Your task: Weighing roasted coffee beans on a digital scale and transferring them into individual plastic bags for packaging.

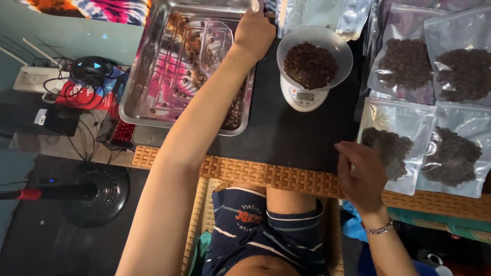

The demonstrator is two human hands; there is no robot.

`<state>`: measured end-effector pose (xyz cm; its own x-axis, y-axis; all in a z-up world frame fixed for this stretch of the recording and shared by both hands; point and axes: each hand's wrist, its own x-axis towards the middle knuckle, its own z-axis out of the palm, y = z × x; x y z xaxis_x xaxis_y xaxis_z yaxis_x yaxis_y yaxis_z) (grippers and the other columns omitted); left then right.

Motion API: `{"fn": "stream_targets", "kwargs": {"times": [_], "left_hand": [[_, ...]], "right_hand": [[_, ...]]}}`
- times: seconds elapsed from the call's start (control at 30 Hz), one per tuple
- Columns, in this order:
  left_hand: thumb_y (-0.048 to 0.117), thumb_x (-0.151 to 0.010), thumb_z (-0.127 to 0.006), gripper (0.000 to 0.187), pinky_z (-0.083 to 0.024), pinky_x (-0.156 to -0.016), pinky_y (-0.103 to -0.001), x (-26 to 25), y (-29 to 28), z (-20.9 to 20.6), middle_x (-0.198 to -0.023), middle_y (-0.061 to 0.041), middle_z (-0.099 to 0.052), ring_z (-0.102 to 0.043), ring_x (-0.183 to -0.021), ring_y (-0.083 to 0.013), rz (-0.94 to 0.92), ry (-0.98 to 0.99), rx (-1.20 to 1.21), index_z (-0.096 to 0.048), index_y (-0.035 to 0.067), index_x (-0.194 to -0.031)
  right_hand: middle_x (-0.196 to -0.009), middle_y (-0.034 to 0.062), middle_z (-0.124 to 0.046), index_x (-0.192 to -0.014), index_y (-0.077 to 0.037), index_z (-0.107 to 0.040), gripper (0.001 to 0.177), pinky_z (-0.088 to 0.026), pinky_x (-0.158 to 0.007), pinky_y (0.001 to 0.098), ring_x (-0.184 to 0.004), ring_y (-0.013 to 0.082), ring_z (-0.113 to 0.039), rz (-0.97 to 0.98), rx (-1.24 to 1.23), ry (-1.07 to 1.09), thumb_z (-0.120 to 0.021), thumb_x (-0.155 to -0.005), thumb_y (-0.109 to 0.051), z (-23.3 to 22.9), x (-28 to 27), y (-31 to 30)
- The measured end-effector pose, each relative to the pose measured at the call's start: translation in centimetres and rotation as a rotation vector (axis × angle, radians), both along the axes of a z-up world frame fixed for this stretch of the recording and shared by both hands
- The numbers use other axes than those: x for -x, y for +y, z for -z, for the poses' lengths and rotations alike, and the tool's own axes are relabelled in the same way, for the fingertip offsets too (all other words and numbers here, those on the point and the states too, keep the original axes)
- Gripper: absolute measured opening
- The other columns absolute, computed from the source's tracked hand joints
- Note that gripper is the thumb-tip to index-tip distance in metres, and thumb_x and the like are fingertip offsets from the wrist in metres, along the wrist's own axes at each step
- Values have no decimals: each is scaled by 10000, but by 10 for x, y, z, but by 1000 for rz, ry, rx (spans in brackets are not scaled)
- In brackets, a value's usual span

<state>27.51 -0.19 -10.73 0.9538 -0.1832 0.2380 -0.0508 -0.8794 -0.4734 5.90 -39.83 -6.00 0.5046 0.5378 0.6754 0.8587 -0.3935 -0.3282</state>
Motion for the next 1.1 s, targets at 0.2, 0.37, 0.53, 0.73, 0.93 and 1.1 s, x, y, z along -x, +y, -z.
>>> {"fn": "stream_targets", "kwargs": {"times": [0.2, 0.37, 0.53, 0.73, 0.93, 1.1], "left_hand": [[76, -936, -691, 233, -429, -845, -401, 5, -26, -19, -899, 63, -707, -711, -868, -265, -128, 242, -67, -742, 303, -916], [121, -982, -601, 256, -415, -879, -454, 4, -26, -23, -1037, 47, -759, -729, -1006, -300, -102, 245, -45, -768, 299, -1059], [55, -990, -604, 330, -336, -1026, -538, 27, -39, -41, -943, 116, -758, -723, -1015, -308, -119, 237, -185, -774, 338, -983], [130, -1020, -609, 262, -262, -1100, -570, 27, -37, -38, -971, 90, -753, -732, -1010, -310, -111, 239, -168, -768, 334, -977], [123, -1005, -593, 265, -456, -882, -474, 11, -17, -17, -1002, 41, -772, -759, -950, -301, -56, 263, -104, -788, 302, -996], [-8, -864, -633, 234, -601, -748, -465, 22, 0, -36, -978, -144, -750, -725, -893, -312, 41, -68, 108, -748, 126, -1017]], "right_hand": [[-1078, 207, -735, -1144, 63, -699, 147, -578, -934, 420, -1039, 335, -711, -56, -31, -46, -639, -1010, 84, -3, 0, 5], [-1092, 192, -731, -1146, 51, -713, 155, -563, -968, 416, -1065, 322, -696, -30, -38, 3, -625, -1019, 63, -5, 4, 5], [-1091, 183, -735, -1146, 42, -720, 158, -566, -929, 413, -1046, 320, -699, -14, -13, 44, -616, -1030, 13, -8, 5, 7], [-1083, 184, -737, -1117, 50, -735, 158, -570, -956, 409, -1039, 310, -701, 20, -17, 46, -603, -1031, 30, -7, 6, 6], [-1129, 199, -715, -1179, 47, -702, 176, -566, -954, 434, -1074, 338, -683, -24, -19, 59, -593, -1046, 9, -9, 7, 6], [-1099, 193, -724, -1174, 62, -703, 179, -568, -922, 418, -1058, 330, -688, -28, 20, 25, -613, -1020, 48, -6, 4, 6]]}}
